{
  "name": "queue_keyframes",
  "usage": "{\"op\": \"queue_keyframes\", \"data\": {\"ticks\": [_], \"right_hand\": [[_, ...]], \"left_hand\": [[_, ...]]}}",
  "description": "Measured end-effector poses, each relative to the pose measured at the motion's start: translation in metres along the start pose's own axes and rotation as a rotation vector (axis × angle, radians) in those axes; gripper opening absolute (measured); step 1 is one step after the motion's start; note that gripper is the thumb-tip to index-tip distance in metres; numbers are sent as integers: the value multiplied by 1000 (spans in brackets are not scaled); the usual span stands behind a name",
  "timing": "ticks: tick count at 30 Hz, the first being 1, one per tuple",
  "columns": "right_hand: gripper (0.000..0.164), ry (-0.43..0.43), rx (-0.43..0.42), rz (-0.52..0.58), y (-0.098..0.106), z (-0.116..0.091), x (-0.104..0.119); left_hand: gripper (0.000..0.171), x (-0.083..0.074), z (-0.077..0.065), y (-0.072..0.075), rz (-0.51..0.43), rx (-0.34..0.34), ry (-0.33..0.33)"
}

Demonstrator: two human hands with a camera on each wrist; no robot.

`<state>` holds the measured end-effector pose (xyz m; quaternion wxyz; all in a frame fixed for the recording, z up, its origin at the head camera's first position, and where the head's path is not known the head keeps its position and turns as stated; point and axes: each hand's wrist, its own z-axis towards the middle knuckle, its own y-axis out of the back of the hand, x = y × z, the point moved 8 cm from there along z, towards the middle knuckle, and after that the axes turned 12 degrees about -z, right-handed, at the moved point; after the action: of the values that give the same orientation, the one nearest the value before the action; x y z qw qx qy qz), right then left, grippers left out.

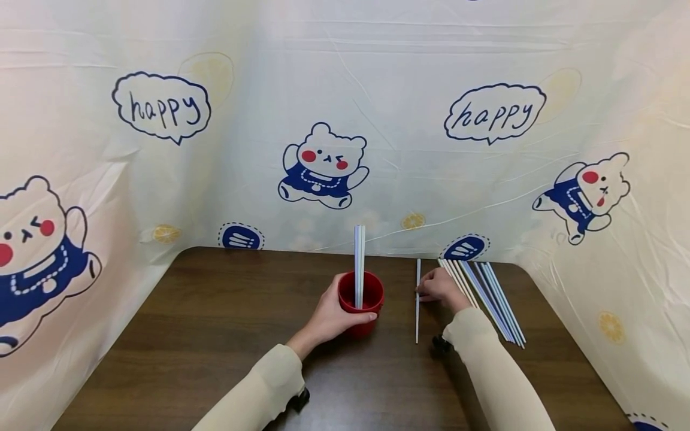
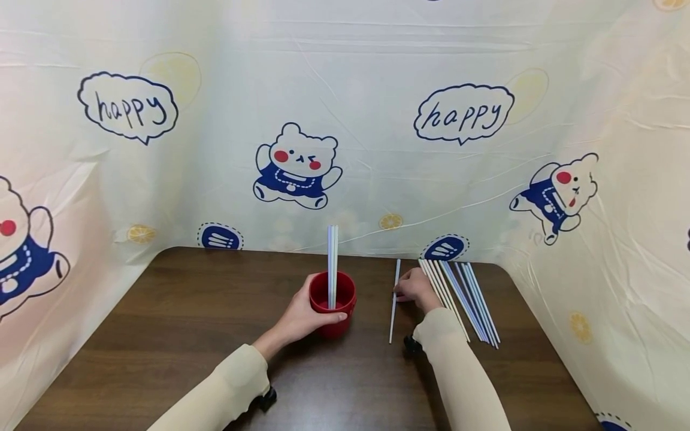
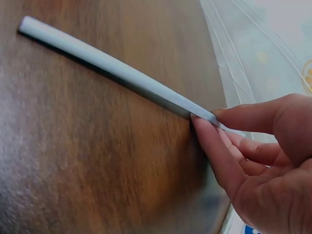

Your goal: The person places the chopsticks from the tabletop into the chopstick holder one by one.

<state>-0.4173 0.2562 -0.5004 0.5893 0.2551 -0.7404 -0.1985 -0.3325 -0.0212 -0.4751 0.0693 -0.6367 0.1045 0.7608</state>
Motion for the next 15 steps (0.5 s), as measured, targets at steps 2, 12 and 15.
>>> {"op": "queue_keyframes", "data": {"ticks": [2,12,15], "right_hand": [[10,-7,7,36,-2,0,-2],[20,76,-26,168,-10,-3,17],[20,142,-93,161,-4,-3,33]], "left_hand": [[86,-1,0,0,-7,2,-7],[87,0,0,0,-15,11,-15],[87,0,-1,0,-21,4,-12]]}}
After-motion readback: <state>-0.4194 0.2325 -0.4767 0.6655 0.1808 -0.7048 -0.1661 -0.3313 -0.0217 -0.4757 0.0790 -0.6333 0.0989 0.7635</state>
